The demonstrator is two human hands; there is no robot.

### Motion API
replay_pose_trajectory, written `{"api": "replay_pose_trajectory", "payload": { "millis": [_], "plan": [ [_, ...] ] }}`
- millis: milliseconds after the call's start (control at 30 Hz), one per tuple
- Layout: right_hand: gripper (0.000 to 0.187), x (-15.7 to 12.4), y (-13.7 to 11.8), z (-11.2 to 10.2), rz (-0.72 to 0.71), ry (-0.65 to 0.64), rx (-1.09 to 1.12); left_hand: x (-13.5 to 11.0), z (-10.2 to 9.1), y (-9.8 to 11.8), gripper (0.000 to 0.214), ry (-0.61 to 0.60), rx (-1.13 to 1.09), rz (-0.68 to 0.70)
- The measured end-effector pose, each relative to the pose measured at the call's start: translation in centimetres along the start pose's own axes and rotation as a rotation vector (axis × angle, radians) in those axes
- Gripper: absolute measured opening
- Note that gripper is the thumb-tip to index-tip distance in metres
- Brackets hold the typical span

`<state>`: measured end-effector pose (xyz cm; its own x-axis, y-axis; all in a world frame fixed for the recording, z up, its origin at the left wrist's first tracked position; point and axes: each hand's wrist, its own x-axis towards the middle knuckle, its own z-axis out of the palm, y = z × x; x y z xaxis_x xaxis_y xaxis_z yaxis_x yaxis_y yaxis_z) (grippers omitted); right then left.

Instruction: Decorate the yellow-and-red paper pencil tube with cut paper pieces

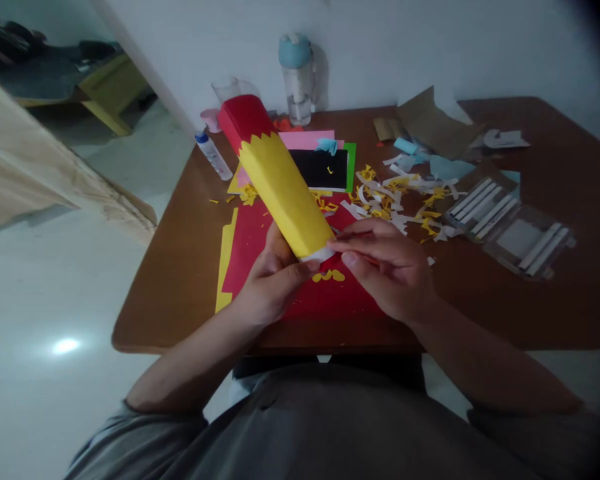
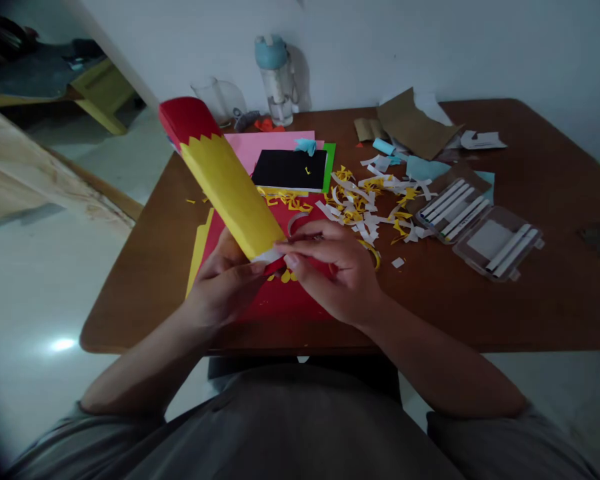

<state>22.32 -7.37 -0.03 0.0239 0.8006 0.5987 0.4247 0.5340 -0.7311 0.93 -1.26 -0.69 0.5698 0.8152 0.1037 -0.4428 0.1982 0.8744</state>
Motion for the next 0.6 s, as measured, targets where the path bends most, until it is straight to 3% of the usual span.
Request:
{"api": "replay_pose_trajectory", "payload": {
  "millis": [100, 200, 600],
  "plan": [
    [0.023, 0.3, -0.4, -0.4, -0.046, 0.07, -0.079, 0.2, -0.1, 0.1, 0.077, -0.011, 0.023, -0.038],
    [0.021, 0.5, -0.5, -0.8, -0.105, 0.005, -0.14, 0.3, -0.2, -0.1, 0.074, -0.017, 0.058, -0.044],
    [0.008, 1.0, -0.3, -1.3, -0.029, -0.077, -0.065, -0.2, -0.8, -0.7, 0.073, -0.112, 0.155, 0.007]
  ]
}}
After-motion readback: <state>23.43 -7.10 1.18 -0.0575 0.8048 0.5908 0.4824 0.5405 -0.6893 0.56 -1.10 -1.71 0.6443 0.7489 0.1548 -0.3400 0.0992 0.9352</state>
